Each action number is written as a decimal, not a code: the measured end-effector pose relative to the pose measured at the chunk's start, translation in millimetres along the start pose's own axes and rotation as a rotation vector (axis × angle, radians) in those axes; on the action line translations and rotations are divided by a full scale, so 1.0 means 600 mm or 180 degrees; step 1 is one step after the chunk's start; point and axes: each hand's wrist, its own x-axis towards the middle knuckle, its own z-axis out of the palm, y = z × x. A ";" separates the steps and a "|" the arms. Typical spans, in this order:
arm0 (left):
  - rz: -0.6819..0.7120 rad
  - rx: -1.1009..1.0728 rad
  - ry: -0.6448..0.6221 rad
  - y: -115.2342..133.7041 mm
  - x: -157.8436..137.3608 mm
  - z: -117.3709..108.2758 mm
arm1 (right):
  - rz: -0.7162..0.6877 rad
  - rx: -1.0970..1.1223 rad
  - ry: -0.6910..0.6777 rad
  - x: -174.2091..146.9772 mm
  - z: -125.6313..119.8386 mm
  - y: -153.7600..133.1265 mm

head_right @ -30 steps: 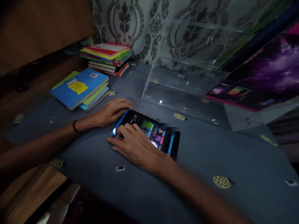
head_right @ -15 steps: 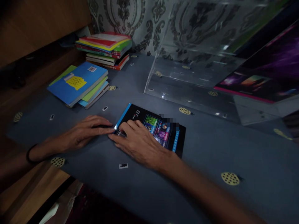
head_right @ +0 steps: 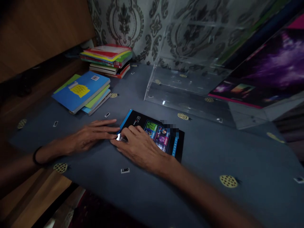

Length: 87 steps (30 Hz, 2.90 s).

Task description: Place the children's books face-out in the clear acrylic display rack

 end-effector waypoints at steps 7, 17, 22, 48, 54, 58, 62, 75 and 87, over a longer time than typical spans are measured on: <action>-0.0116 0.0036 0.0053 0.002 0.005 0.006 | -0.0025 0.0019 -0.0067 0.000 -0.002 0.001; 0.0011 0.0337 -0.0011 -0.017 0.004 0.015 | -0.0010 -0.0010 0.0057 -0.003 0.005 0.002; -0.0026 0.0134 0.0306 -0.015 0.016 0.020 | 0.0044 0.0124 -0.0079 -0.002 -0.003 0.002; 0.0083 0.0323 0.0638 -0.016 0.078 0.011 | 0.0831 0.0329 -0.0129 0.014 -0.004 0.046; -0.0006 0.0209 0.0784 -0.021 0.077 0.019 | 0.0852 0.0223 -0.0172 0.021 -0.006 0.060; -0.0069 0.0105 0.0812 -0.019 0.075 0.019 | 0.0974 0.0268 -0.0184 0.022 -0.009 0.060; -0.0096 0.0144 0.0724 -0.017 0.091 0.009 | 0.1058 0.0315 -0.0243 0.025 -0.010 0.060; -0.0382 0.0897 0.0508 -0.059 0.135 0.034 | 0.1567 0.0277 0.0021 -0.026 -0.001 0.055; -0.0637 0.1881 -0.0092 -0.016 0.190 0.020 | 0.1649 0.0122 0.0094 -0.047 -0.018 0.037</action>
